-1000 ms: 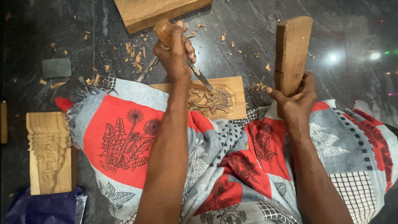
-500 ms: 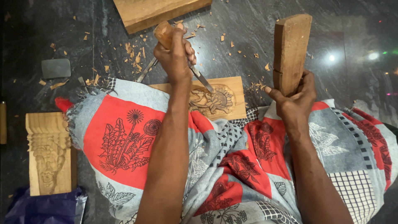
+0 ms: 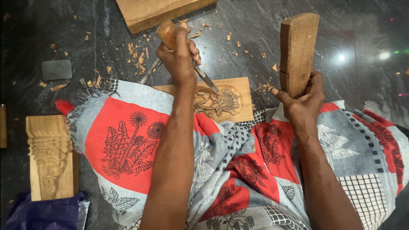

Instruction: The person carves a floral design into a small rectangular wooden block using a chisel and wooden mallet. They repeatedly strike the chisel to remove wood shavings and refine the carved pattern.

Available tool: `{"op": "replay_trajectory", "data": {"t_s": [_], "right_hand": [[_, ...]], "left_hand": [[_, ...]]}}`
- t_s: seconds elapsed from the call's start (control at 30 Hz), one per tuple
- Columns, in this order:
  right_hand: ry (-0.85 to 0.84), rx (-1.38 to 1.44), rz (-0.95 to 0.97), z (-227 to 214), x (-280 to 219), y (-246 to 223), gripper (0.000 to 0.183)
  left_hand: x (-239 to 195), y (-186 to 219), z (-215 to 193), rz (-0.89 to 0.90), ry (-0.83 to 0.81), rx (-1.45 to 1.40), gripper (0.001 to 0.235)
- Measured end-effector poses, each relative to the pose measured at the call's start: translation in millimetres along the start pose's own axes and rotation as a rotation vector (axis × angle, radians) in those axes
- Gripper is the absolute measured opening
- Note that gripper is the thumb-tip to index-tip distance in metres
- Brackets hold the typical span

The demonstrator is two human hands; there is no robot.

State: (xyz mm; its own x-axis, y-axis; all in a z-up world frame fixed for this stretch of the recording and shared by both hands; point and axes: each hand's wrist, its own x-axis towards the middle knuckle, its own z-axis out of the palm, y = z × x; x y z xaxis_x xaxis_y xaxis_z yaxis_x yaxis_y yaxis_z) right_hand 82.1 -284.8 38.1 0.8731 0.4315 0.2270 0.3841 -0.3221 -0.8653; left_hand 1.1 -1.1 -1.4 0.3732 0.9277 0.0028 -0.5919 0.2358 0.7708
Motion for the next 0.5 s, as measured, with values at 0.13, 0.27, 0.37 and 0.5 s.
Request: {"op": "replay_trajectory", "data": {"t_s": [0.13,0.27,0.37,0.5], "right_hand": [[-0.005,0.001,-0.007,1,0,-6,0.066],[-0.012,-0.084,-0.082,6,12,-29,0.067],[-0.058,-0.087,-0.247,13,37,-56,0.070],[-0.173,-0.032,-0.571,32,91,-101,0.056]], "left_hand": [[-1,0,0,-0.019,0.002,-0.021,0.022],[0,0,1,-0.043,0.031,-0.006,0.020],[-1,-1,4,-0.026,0.044,0.032,0.018],[-7,-2,9,-0.013,0.072,0.120,0.004]]}}
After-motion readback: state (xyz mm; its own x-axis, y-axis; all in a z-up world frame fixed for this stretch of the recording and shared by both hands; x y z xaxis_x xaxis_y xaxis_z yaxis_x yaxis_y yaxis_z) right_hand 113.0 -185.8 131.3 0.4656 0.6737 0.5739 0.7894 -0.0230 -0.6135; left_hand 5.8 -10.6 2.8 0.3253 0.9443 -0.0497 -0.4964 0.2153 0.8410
